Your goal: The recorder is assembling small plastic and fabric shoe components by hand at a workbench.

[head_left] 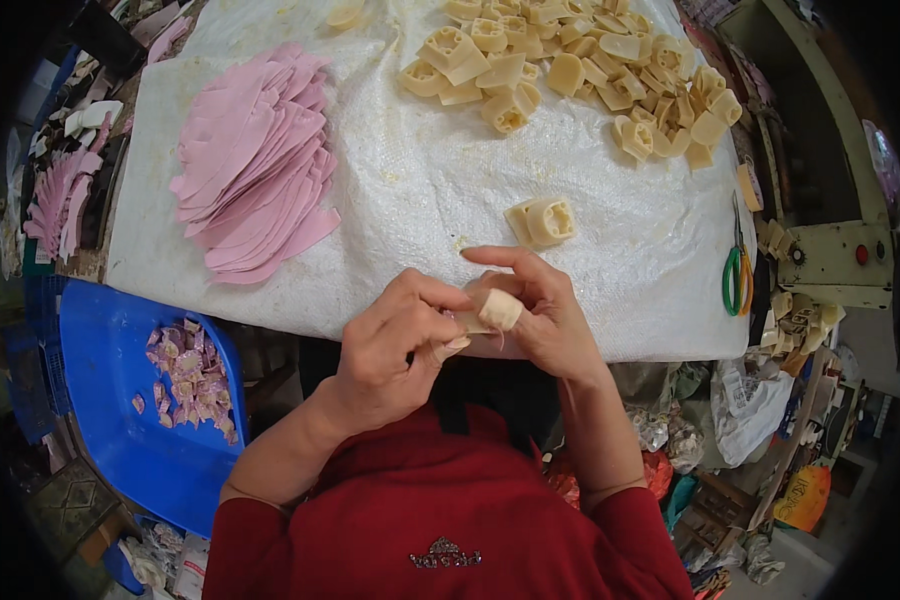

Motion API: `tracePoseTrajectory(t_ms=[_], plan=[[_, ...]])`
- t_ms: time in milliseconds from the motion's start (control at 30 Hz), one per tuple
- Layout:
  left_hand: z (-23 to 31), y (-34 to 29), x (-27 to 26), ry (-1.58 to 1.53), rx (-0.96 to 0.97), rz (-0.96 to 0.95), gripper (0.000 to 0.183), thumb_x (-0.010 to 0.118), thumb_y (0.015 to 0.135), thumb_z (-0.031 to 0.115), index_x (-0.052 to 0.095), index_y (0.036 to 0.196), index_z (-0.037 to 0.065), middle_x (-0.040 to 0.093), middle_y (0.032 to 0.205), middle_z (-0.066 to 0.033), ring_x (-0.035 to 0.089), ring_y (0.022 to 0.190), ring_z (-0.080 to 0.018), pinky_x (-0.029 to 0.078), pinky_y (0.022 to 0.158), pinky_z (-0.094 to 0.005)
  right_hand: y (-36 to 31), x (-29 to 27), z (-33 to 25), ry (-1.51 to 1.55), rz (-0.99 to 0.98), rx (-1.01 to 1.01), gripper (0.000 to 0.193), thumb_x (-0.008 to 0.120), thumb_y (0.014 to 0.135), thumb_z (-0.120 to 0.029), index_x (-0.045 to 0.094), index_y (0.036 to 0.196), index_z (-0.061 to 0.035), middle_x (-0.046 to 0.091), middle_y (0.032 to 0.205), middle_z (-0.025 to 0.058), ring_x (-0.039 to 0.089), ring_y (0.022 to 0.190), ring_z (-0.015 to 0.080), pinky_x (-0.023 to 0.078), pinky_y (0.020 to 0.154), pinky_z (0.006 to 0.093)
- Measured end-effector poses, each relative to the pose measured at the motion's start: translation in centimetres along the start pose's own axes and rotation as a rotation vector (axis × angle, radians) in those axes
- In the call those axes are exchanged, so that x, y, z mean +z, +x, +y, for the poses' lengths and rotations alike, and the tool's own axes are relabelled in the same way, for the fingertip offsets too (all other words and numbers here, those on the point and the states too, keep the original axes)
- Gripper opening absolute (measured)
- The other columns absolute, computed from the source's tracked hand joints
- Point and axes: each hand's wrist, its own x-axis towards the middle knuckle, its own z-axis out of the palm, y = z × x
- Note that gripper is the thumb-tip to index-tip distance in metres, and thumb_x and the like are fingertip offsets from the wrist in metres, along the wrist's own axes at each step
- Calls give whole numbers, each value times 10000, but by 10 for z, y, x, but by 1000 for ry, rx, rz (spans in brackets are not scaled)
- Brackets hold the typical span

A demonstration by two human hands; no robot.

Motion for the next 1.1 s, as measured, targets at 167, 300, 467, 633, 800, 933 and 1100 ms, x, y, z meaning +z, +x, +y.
tracePoseTrajectory(t_ms=[167,300,467,633,800,933,1100], plan=[[4,2,18,-460,-373,387,122,677,804,-16,606,903,-7,654,932,-138,637,830,-169,504,725,-252,5,-6,18,-10,49,-411,360,613,897,-239,552,1189,-38,610,1120,133,555,1051,220,435,902,340],[-5,-3,20,-343,-334,260,115,688,804,10,614,885,-22,664,944,-129,641,861,-159,501,759,-255,3,2,16,-335,83,-551,180,605,879,-192,599,991,-50,571,1033,110,490,1016,255,408,860,346],[-5,-1,21,-370,-374,286,102,687,803,9,620,875,-17,665,939,-126,646,854,-163,503,748,-254,4,18,19,-223,259,-517,100,614,855,-125,571,903,-48,537,934,88,473,912,247,397,816,339],[3,5,16,-353,-448,217,89,693,786,4,630,850,3,663,925,-132,640,901,-209,498,758,-282,5,14,15,-463,277,-648,106,626,851,-145,573,889,-62,533,907,88,476,881,236,394,810,332],[10,10,8,95,-214,156,147,715,694,-27,639,798,43,607,955,-118,561,903,-284,458,757,-350,0,10,21,-613,311,-786,192,660,839,-232,578,876,-63,530,909,74,477,861,208,393,813,329],[-2,9,3,104,-15,157,184,725,648,-30,641,794,45,582,977,-101,533,881,-266,447,717,-352,-4,0,17,220,109,-585,263,681,837,-257,603,946,-31,563,965,54,512,956,183,408,872,337],[-6,6,7,243,239,77,207,732,624,-27,670,806,49,586,1015,-105,512,960,-260,437,722,-329,-3,-10,7,67,-4,-243,403,746,738,-97,603,1107,-24,605,1092,81,587,985,161,466,837,301]])
